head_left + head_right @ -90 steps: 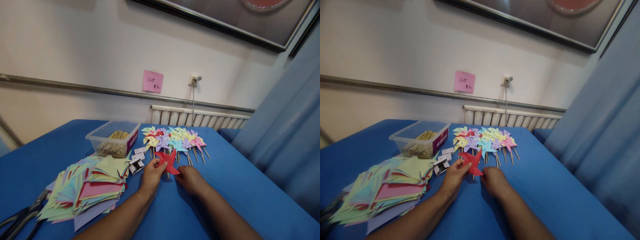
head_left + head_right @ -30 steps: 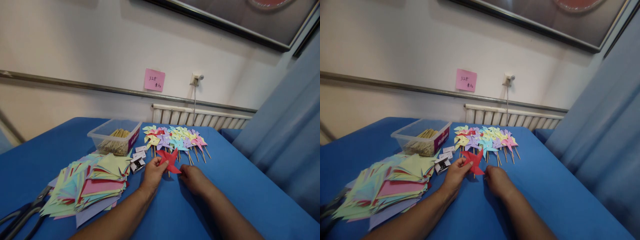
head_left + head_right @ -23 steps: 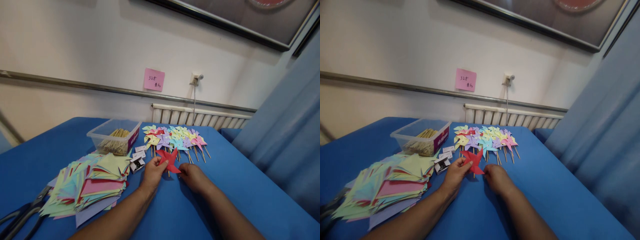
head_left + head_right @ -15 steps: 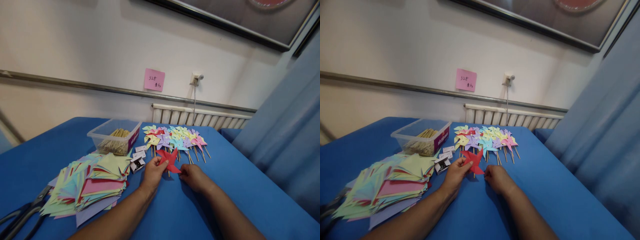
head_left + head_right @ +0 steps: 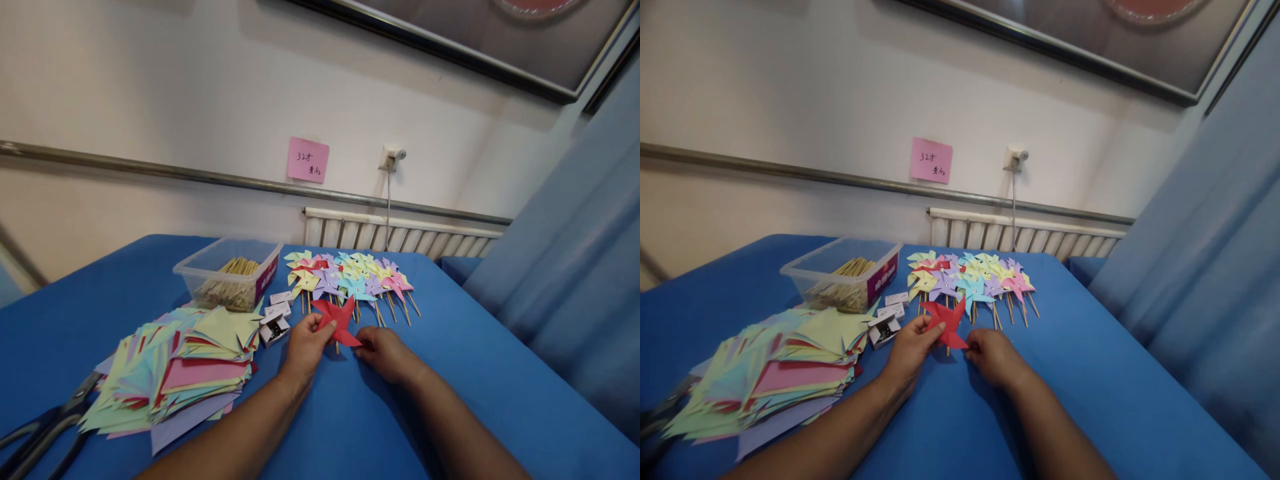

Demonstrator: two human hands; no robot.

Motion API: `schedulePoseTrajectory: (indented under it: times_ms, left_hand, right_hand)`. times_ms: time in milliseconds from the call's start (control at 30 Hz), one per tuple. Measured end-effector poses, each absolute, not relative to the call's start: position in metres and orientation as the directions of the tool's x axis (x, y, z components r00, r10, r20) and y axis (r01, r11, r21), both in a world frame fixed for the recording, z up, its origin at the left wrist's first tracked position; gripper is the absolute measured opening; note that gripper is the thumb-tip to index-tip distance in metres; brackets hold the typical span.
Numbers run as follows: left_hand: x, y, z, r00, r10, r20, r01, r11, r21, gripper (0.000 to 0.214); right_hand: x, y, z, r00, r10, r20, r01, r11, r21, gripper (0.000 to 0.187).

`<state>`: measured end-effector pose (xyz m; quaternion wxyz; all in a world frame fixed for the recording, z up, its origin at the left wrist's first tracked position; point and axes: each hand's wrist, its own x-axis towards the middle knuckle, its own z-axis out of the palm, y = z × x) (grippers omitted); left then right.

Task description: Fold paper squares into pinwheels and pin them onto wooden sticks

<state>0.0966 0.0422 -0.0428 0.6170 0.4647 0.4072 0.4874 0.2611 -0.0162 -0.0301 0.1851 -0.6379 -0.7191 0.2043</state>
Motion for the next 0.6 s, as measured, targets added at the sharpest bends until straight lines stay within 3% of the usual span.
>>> schedulePoseTrajectory:
  times_ms: [600]
  left_hand:
    - [0.0969,0.0432,-0.0469,0.203,0.979,-0.035,-0.232,0.083,0.969,0.026]
  right_hand:
    - [0.263,-0.0172,-0.0335,-0.08,0.996,-0.031,0.86,0.053,-0.507,0.013]
